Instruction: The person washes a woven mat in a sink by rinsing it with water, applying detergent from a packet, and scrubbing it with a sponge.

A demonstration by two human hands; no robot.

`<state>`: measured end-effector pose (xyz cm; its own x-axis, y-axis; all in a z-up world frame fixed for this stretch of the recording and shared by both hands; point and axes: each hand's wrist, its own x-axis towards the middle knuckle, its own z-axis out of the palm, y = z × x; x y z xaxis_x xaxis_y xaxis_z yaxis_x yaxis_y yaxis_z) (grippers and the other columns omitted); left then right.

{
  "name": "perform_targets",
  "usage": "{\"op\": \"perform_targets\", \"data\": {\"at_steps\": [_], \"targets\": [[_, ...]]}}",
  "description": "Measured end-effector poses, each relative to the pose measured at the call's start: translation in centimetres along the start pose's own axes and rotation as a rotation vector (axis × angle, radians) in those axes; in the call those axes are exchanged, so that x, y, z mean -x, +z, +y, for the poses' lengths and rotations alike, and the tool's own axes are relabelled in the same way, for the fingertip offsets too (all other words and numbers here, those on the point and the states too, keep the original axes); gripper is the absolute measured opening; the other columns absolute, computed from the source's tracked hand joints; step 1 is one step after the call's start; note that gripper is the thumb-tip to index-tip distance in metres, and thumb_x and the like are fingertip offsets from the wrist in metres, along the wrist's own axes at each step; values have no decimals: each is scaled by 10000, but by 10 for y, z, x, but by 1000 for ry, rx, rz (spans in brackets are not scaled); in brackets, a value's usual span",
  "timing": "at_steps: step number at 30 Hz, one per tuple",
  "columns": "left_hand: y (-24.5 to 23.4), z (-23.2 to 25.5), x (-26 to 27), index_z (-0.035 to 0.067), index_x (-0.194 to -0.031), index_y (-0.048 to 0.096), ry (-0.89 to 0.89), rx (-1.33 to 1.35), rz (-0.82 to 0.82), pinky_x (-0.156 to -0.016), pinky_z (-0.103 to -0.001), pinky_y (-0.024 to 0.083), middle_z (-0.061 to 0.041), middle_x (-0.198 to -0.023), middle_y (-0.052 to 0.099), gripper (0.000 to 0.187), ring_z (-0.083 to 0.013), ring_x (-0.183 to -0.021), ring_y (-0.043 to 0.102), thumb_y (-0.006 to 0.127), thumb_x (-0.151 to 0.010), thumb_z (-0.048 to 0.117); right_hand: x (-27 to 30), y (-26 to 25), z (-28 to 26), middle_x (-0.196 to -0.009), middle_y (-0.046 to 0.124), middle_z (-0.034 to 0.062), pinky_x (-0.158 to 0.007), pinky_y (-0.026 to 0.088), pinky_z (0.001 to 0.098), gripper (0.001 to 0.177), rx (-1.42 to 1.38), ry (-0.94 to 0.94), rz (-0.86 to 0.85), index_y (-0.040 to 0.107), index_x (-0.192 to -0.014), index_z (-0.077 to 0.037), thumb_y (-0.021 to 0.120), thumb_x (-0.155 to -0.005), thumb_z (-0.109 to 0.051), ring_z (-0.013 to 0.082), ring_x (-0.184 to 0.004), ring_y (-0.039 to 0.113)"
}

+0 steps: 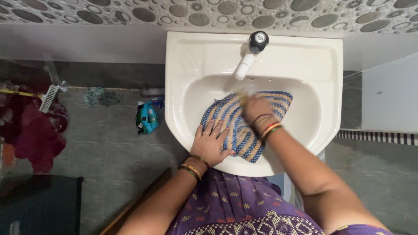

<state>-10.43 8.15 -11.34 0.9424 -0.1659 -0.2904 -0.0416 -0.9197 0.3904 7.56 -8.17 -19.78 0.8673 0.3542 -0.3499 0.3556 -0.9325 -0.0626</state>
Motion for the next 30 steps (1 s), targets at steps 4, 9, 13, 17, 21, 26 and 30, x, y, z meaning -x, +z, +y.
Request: {"op": "perform_targets", "data": {"at_steps": [4, 9, 13, 17, 21, 26, 30], "targets": [[9, -4, 0, 7, -1419, 523, 27, 27, 129, -1156, -606, 252, -179, -1514, 479, 941, -387, -1451, 350, 700, -768, 663, 51, 2, -55, -1038, 686, 242, -842, 552, 513, 410, -278, -279, -99, 592, -1366, -111, 481, -983, -205, 401, -938, 686], [16, -9, 3, -29, -1284, 630, 38, 51, 159, -1148, -583, 284, -200, -1388, 589, 871, -398, -1408, 415, 764, -716, 618, 108, -21, -39, -1059, 698, 217, -858, 527, 495, 413, -448, -380, -111, 602, -1362, -127, 517, -979, -254, 395, -963, 670], [20, -10, 1, -26, -1260, 645, 25, 76, 197, -1154, -578, 292, -201, -1381, 600, 845, -395, -1392, 432, 757, -731, 623, 78, 3, -41, -1337, 583, 255, -951, 528, 468, 503, -331, -392, -9, 598, -1409, -126, 514, -913, -134, 390, -1072, 656], [16, -9, 0, -21, -1279, 641, 17, 87, 172, -1162, -574, 291, -171, -1405, 595, 854, -387, -1405, 429, 737, -754, 646, 27, -3, -32, -1600, 368, 116, -986, 456, 583, 512, 152, -319, -28, 545, -1430, -158, 488, -922, -187, 315, -1515, 261], [16, -7, -1, -24, -1301, 623, -5, 57, 132, -1140, -596, 273, -164, -1429, 565, 886, -379, -1406, 416, 721, -744, 659, 15, -32, 10, -1607, 399, 74, -997, 432, 597, 475, 384, -126, -118, 578, -1401, -151, 486, -966, -317, 297, -1525, 236], [25, -12, -2, -21, -1332, 616, 10, 70, 204, -1136, -572, 310, -175, -1453, 563, 833, -392, -1399, 431, 709, -791, 606, 23, -33, 39, -1393, 550, 149, -992, 415, 637, 504, 226, 93, -93, 642, -1294, -131, 581, -879, -410, 350, -1322, 480], [24, -15, 1, -49, -1331, 601, 29, 101, 194, -1149, -518, 355, -198, -1433, 570, 861, -414, -1391, 449, 737, -777, 596, 6, 12, 2, -1206, 643, 263, -873, 541, 521, 350, 127, -15, -65, 703, -1151, -55, 569, -944, -304, 391, -1065, 667]]}}
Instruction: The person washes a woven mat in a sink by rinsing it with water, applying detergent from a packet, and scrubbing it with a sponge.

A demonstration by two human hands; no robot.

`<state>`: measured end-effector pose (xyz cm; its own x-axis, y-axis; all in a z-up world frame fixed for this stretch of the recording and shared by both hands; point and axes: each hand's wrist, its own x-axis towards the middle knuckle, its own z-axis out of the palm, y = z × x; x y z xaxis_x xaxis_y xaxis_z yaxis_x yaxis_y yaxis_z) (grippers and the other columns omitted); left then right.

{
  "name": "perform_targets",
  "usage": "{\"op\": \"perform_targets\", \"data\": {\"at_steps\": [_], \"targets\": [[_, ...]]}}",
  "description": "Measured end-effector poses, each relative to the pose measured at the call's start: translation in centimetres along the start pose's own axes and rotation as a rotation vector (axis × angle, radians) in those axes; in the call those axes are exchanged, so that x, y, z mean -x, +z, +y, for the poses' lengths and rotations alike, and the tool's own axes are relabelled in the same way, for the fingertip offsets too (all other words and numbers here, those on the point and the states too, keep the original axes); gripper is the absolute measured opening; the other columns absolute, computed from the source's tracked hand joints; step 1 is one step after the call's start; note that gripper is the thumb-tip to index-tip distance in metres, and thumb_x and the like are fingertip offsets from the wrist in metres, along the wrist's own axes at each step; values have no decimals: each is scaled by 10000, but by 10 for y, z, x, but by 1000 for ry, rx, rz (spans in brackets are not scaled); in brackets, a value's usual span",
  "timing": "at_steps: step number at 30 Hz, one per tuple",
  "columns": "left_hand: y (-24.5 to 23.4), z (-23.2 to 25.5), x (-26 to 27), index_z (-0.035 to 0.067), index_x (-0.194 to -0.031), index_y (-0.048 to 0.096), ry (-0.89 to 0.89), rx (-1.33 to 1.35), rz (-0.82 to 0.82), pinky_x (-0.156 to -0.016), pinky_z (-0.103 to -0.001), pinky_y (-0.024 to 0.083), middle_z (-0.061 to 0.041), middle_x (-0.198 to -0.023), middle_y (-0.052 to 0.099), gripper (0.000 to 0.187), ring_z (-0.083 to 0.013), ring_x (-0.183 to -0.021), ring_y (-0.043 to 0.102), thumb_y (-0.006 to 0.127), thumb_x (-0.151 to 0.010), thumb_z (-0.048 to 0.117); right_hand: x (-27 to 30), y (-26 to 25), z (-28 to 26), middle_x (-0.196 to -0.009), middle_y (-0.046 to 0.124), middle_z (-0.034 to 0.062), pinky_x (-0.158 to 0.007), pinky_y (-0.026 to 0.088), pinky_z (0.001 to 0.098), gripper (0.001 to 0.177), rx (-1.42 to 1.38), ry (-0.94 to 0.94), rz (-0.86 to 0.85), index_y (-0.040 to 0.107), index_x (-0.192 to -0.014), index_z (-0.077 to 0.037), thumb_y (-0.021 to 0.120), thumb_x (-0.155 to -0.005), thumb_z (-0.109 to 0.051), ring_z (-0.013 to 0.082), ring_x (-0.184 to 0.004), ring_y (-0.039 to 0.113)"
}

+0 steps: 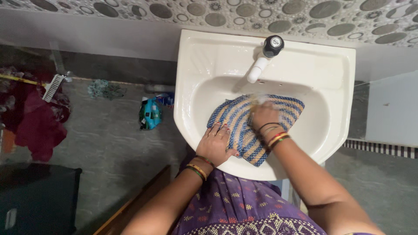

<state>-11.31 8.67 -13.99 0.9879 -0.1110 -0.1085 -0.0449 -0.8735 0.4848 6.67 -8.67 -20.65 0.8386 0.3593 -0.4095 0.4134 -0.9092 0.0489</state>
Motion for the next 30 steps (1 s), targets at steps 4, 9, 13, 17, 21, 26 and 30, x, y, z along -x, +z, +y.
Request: {"op": "perform_targets", "data": {"at_steps": [4, 9, 13, 17, 21, 26, 30], "targets": [[1, 1, -1, -57, -1314, 608, -4, 31, 45, -1124, -517, 371, -210, -1409, 581, 875, -425, -1373, 461, 776, -741, 582, 28, 3, -44, -1103, 672, 254, -850, 548, 506, 363, -297, -234, -10, 670, -1259, -96, 544, -935, -201, 412, -959, 687], [4, 0, 0, -24, -1255, 648, -40, 74, 28, -1129, -487, 389, -201, -1389, 598, 801, -428, -1376, 459, 804, -723, 554, 112, -22, -24, -1097, 686, 202, -818, 542, 504, 383, -423, -502, 9, 673, -1252, -131, 621, -900, -271, 394, -925, 685], [2, 2, 0, -12, -1247, 649, -52, 33, -14, -1149, -468, 377, -179, -1381, 599, 768, -395, -1412, 449, 799, -730, 535, 141, -20, -9, -1297, 655, 157, -884, 570, 435, 455, -291, -605, 118, 644, -1302, -165, 623, -855, -245, 336, -978, 699], [-6, 6, -5, -13, -1253, 636, -68, 17, -73, -1142, -475, 351, -178, -1430, 555, 781, -387, -1402, 420, 793, -736, 550, 95, -25, -10, -1494, 475, 193, -996, 446, 497, 549, 122, -377, -15, 517, -1454, -143, 566, -912, -221, 329, -1334, 486], [-7, 6, -7, -7, -1257, 633, -73, -17, -124, -1127, -500, 348, -155, -1466, 535, 747, -374, -1424, 394, 775, -772, 544, 41, -21, 2, -1565, 424, 154, -1155, 250, 589, 509, 172, -185, 93, 522, -1417, -124, 536, -939, -298, 345, -1522, 270], [-6, 7, -6, 4, -1267, 639, -68, -37, -78, -1134, -508, 348, -150, -1468, 535, 737, -365, -1421, 402, 771, -772, 532, 65, -1, -9, -1278, 681, 247, -969, 547, 474, 539, -309, 2, -199, 495, -1471, -28, 550, -976, -233, 389, -1126, 694], [-11, 9, -6, 0, -1277, 627, -89, -15, -132, -1153, -484, 351, -153, -1462, 537, 764, -363, -1437, 396, 776, -754, 536, 141, -4, -10, -1145, 655, 263, -790, 560, 483, 473, -392, -317, -154, 536, -1410, -120, 589, -957, -245, 403, -888, 698]]}}
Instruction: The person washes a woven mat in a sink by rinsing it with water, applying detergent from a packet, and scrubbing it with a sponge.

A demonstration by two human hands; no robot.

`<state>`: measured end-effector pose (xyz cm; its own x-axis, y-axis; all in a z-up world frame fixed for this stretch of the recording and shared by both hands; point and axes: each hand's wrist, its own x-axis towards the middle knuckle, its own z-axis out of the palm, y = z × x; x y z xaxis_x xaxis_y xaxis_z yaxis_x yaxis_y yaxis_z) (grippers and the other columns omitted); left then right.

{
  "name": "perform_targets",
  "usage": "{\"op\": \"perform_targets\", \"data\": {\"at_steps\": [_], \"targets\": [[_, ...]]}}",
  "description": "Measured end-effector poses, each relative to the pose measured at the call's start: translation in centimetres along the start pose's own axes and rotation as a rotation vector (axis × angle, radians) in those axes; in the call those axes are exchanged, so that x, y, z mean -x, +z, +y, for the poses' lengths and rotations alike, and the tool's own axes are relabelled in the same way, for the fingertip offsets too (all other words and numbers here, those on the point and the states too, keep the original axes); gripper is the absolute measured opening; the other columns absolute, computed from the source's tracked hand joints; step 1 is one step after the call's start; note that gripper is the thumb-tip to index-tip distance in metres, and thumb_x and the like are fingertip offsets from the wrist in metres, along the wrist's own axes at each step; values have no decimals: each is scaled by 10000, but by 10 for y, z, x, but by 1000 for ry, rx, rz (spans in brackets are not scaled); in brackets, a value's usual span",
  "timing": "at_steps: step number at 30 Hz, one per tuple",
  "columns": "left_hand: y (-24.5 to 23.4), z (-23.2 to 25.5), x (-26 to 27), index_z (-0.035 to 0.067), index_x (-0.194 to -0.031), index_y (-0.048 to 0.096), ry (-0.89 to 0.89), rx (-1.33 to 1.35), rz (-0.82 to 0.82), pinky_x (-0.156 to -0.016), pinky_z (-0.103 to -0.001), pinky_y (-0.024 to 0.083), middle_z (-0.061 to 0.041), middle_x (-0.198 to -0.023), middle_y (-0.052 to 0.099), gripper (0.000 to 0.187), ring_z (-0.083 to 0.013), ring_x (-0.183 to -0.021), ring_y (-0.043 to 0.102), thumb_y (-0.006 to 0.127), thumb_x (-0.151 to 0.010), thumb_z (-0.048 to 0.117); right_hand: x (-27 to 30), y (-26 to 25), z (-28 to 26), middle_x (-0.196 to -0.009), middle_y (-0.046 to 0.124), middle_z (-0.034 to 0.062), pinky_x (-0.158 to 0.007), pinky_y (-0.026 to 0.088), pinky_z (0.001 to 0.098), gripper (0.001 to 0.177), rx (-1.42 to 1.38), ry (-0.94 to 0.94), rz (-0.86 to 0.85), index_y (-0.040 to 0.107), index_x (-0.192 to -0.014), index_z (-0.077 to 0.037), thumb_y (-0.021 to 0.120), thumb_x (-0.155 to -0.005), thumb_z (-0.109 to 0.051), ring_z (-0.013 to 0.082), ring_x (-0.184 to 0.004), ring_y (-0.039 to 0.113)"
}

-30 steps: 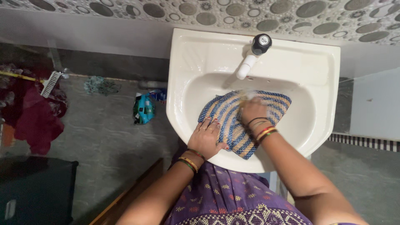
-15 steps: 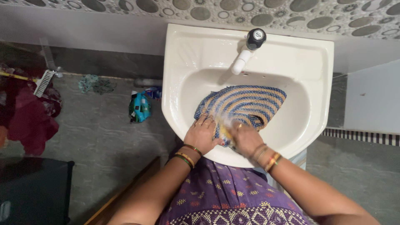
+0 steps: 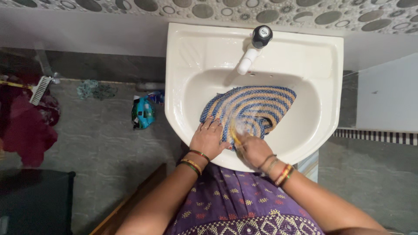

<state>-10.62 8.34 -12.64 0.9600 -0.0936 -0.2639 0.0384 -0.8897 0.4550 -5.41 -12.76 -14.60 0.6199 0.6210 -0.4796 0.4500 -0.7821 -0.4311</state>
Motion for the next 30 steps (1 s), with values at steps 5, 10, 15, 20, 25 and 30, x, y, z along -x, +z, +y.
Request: {"op": "perform_targets", "data": {"at_steps": [5, 10, 15, 20, 25, 30], "targets": [[6, -3, -2, -8, -1306, 603, 42, -39, 44, -1144, -497, 345, -174, -1473, 519, 753, -376, -1421, 397, 772, -783, 507, -31, 0, 19, -1331, 587, 225, -1189, 351, 559, 503, 398, -94, 201, 596, -1367, -134, 545, -869, -178, 363, -1241, 598], [8, 1, -4, 7, -1328, 582, 14, -62, -22, -1144, -499, 337, -149, -1489, 500, 725, -357, -1444, 369, 758, -801, 474, -108, -5, 40, -1494, 482, 221, -1184, 262, 572, 460, 436, 34, 401, 606, -1350, -78, 443, -927, -152, 388, -1466, 385], [7, 3, -2, 35, -1367, 573, -8, -75, -9, -1146, -507, 341, -129, -1507, 492, 657, -332, -1442, 375, 735, -845, 398, -60, -8, 12, -1433, 497, 303, -1009, 458, 493, 465, -35, 38, 217, 563, -1389, -56, 498, -957, -216, 463, -1161, 582], [7, 2, -3, 27, -1377, 562, -5, -63, 4, -1135, -510, 342, -141, -1493, 495, 672, -345, -1431, 375, 737, -838, 387, 3, -11, 0, -1283, 629, 254, -990, 503, 466, 460, -11, 26, 12, 566, -1402, -99, 533, -982, -284, 388, -1139, 645], [6, 1, -3, 23, -1354, 578, 8, -83, -10, -1149, -495, 348, -146, -1496, 501, 631, -347, -1438, 381, 730, -861, 385, -54, -3, 18, -1420, 520, 307, -1147, 392, 469, 542, 262, -12, 235, 533, -1402, 24, 516, -870, -75, 423, -1318, 507], [12, 1, -4, 19, -1337, 593, 11, -89, 18, -1134, -492, 348, -143, -1480, 518, 619, -340, -1426, 393, 734, -842, 363, -126, -13, 36, -1492, 447, 289, -1173, 259, 544, 490, 379, -47, 506, 527, -1378, 6, 523, -902, -114, 453, -1432, 417]]}}
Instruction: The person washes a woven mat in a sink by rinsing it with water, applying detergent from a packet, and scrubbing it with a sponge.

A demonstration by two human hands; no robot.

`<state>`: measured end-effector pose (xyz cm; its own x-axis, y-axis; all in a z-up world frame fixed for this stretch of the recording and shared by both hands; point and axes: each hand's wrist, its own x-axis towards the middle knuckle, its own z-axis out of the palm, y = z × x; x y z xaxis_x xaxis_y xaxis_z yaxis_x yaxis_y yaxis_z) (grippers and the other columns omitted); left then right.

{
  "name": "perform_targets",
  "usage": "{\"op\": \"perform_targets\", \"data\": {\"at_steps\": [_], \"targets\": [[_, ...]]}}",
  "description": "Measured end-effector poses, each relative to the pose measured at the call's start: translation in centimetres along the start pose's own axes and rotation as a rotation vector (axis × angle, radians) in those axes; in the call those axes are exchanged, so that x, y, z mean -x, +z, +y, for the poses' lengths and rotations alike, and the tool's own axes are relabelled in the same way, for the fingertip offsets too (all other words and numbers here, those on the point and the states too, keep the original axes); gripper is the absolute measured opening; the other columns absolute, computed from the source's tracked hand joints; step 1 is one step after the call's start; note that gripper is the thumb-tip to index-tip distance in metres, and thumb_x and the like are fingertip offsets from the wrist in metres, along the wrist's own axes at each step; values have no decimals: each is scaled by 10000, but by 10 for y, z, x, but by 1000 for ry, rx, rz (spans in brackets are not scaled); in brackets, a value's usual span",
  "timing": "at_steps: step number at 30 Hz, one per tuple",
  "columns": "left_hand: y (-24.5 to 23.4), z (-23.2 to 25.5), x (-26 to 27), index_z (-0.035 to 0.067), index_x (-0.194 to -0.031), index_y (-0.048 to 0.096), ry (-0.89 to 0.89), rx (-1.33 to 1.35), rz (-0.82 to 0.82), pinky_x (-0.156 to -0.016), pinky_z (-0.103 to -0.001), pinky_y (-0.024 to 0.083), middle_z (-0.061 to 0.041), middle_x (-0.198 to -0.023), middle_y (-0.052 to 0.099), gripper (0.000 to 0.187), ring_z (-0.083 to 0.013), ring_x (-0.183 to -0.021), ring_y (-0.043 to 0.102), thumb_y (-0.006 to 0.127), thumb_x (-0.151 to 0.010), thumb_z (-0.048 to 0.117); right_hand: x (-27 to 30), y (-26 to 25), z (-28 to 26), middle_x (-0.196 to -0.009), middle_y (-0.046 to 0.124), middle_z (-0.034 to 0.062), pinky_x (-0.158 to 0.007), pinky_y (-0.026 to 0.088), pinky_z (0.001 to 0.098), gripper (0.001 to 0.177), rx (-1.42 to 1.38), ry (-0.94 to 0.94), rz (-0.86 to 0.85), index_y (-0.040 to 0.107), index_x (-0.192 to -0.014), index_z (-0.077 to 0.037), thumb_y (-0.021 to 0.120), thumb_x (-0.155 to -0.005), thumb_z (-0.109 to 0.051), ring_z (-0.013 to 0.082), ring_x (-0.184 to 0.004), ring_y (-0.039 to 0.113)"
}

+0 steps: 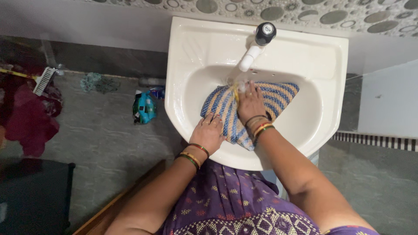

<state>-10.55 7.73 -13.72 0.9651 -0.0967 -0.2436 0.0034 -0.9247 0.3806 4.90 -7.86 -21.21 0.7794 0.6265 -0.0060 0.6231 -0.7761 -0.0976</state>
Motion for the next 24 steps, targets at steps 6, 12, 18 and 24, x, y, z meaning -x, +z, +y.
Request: {"op": "perform_targets", "data": {"at_steps": [6, 12, 18, 24], "targets": [[7, -3, 0, 5, -1311, 618, 26, -6, 84, -1103, -499, 361, -157, -1430, 547, 633, -346, -1376, 425, 744, -809, 370, 33, -23, -30, -1166, 675, 279, -943, 517, 497, 464, -428, 187, -453, 543, -1435, -106, 492, -994, -241, 423, -1039, 666], [17, -8, 1, -3, -1178, 707, 58, -74, 190, -1130, -454, 401, -139, -1294, 651, 428, -311, -1334, 524, 720, -833, 250, 99, -70, -62, -1131, 663, 280, -984, 505, 479, 421, -470, -206, -202, 590, -1313, -55, 655, -910, -160, 445, -1102, 636], [12, -5, 3, -12, -1064, 707, 9, 90, 122, -1058, -484, 429, -164, -1187, 656, 402, -328, -1184, 594, 779, -795, 279, 45, -33, -52, -1517, 479, 274, -1213, 333, 494, 606, -266, -151, -124, 504, -1423, -78, 654, -840, -5, 403, -1358, 483], [16, -7, 3, 13, -1034, 711, 31, 86, 232, -1019, -454, 474, -140, -1168, 669, 335, -329, -1125, 636, 780, -774, 214, -16, -18, 2, -1444, 505, 249, -1148, 149, 626, 560, -16, -102, 9, 483, -1422, -26, 559, -870, -70, 398, -1433, 273]]}}
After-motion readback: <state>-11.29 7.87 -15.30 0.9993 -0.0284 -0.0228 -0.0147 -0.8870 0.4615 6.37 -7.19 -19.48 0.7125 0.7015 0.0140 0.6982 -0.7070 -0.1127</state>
